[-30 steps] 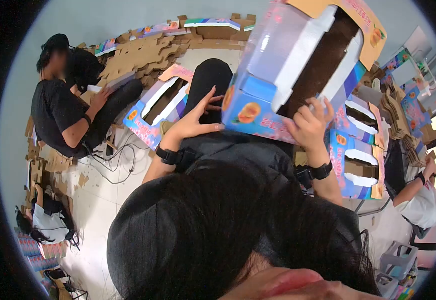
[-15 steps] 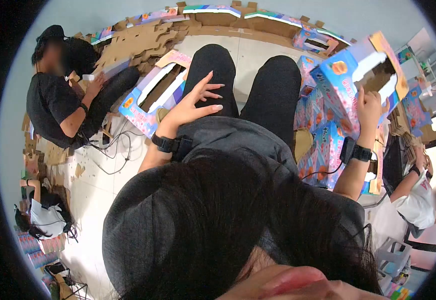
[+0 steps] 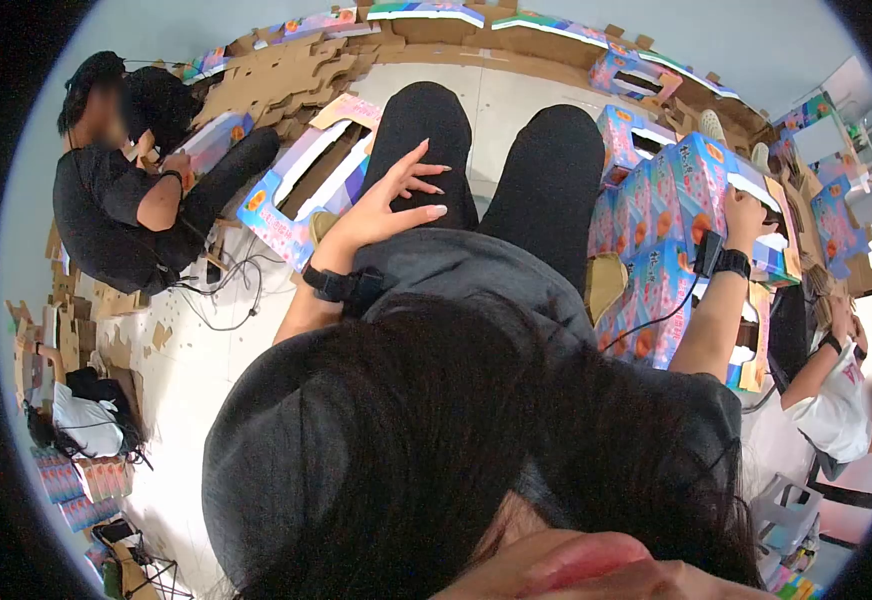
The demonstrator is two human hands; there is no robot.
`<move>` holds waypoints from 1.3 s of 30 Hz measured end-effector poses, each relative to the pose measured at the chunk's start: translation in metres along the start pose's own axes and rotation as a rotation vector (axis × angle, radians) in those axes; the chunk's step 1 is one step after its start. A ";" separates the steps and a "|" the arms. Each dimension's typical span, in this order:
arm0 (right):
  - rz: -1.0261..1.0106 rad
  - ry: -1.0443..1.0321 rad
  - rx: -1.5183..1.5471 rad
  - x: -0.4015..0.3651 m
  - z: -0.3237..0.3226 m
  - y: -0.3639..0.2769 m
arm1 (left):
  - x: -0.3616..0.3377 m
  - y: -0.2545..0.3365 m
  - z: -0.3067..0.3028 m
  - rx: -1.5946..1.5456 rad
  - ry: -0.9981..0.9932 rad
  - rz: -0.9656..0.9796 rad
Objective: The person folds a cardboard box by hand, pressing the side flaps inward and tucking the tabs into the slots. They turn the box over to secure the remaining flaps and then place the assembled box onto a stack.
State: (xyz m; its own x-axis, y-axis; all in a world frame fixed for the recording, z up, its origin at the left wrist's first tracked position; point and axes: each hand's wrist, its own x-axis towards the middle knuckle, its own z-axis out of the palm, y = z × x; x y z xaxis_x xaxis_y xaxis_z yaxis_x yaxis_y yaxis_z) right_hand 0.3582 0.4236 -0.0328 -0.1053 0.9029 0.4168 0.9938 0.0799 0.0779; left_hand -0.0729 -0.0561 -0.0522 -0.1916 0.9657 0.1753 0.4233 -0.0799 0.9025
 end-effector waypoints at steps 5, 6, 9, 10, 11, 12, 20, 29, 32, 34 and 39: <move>0.074 -0.141 0.062 -0.037 -0.037 -0.010 | -0.003 0.001 -0.001 -0.006 0.007 0.007; 0.076 -0.152 0.068 -0.039 -0.019 0.002 | -0.003 0.002 -0.001 -0.010 0.009 0.004; 0.074 -0.225 0.077 -0.073 -0.037 0.017 | -0.002 0.003 0.001 0.002 0.012 0.004; 0.048 -0.231 0.101 -0.088 -0.045 0.020 | -0.002 0.004 0.001 0.007 0.014 0.003; 0.023 -0.237 0.126 -0.098 -0.049 0.025 | -0.001 0.005 0.002 0.011 0.014 0.001; -0.067 -0.189 0.198 -0.098 -0.037 0.036 | -0.001 0.005 0.002 0.017 0.014 -0.001; -0.425 0.018 0.423 -0.095 -0.031 0.045 | 0.000 0.003 0.002 0.015 0.020 -0.003; -0.320 0.027 0.319 -0.092 -0.035 0.015 | -0.002 0.004 0.006 0.063 0.047 0.011; -0.292 0.013 0.286 -0.090 -0.030 0.007 | -0.001 0.007 0.007 0.088 0.059 -0.006; -0.276 0.000 0.253 -0.091 -0.027 0.000 | -0.002 0.008 0.008 0.091 0.066 -0.008; -0.252 0.035 0.189 -0.093 -0.012 -0.007 | -0.001 0.006 0.010 0.081 0.094 0.000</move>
State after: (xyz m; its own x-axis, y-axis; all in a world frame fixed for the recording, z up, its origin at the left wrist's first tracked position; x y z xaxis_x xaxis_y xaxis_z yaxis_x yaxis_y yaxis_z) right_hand 0.3601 0.3342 -0.0613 -0.3472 0.8300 0.4366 0.9252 0.3793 0.0147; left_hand -0.0609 -0.0550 -0.0506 -0.2718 0.9381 0.2148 0.4929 -0.0559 0.8683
